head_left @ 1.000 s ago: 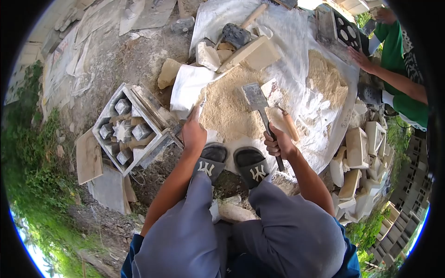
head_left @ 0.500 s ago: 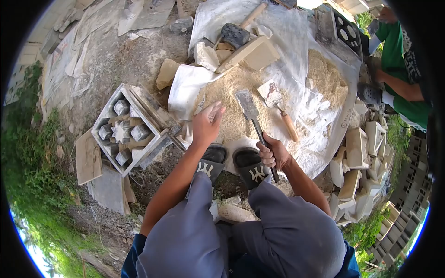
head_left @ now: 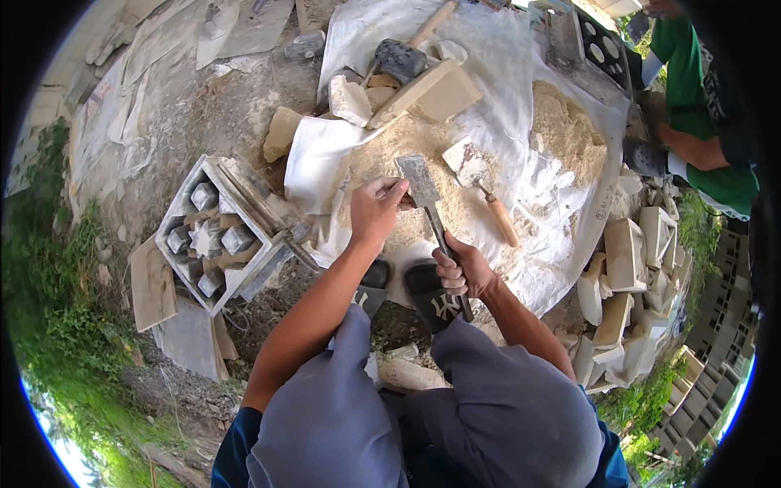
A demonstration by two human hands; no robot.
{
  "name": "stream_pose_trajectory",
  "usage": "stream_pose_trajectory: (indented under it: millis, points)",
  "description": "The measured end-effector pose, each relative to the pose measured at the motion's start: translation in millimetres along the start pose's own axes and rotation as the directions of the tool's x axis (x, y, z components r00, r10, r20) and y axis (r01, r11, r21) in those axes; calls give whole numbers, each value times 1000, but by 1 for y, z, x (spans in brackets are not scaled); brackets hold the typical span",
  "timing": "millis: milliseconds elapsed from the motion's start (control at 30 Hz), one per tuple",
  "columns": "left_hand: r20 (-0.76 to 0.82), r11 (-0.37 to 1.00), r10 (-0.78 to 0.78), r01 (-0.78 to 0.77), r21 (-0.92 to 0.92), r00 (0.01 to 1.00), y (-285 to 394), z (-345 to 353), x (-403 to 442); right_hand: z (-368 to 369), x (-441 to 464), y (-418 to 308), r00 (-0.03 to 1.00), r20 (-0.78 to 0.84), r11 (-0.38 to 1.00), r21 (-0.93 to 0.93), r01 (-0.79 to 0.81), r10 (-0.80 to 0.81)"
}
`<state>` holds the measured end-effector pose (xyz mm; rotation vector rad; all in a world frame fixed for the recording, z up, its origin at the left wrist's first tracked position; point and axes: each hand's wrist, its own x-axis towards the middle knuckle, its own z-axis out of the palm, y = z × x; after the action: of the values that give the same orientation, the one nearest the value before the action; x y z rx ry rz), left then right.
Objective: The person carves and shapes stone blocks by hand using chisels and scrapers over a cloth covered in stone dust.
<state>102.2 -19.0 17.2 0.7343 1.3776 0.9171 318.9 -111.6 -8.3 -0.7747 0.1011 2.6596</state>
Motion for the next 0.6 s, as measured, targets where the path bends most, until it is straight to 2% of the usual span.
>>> stream_pose_trajectory:
  millis: [100, 167, 267, 400, 467, 600]
  points:
    - [0, 996, -22, 21, -87, 1000, -3, 0, 1, 0, 0, 1, 1000, 3, 999, 41, 3, -3]
    - [-10, 970, -117, 112, -216, 993, -7, -3, 7, -2, -1, 1, 1000, 12, 1000, -8, 10, -10]
    - [-64, 987, -114, 105, -122, 991, 7, -2, 6, -1, -2, 2, 1000, -21, 1000, -18, -22, 21]
    - [-37, 992, -125, 125, -12, 991, 4, -10, 10, 2, -3, 4, 1000, -8, 999, -31, -25, 25]
    - [-6, 979, -115, 113, -169, 993, -4, -11, 13, 0, -2, 5, 1000, 5, 1000, -19, -25, 25]
    - [-7, 941, -142, 132, -313, 990, -1, -8, 10, 0, -2, 3, 1000, 14, 1000, -15, -19, 20]
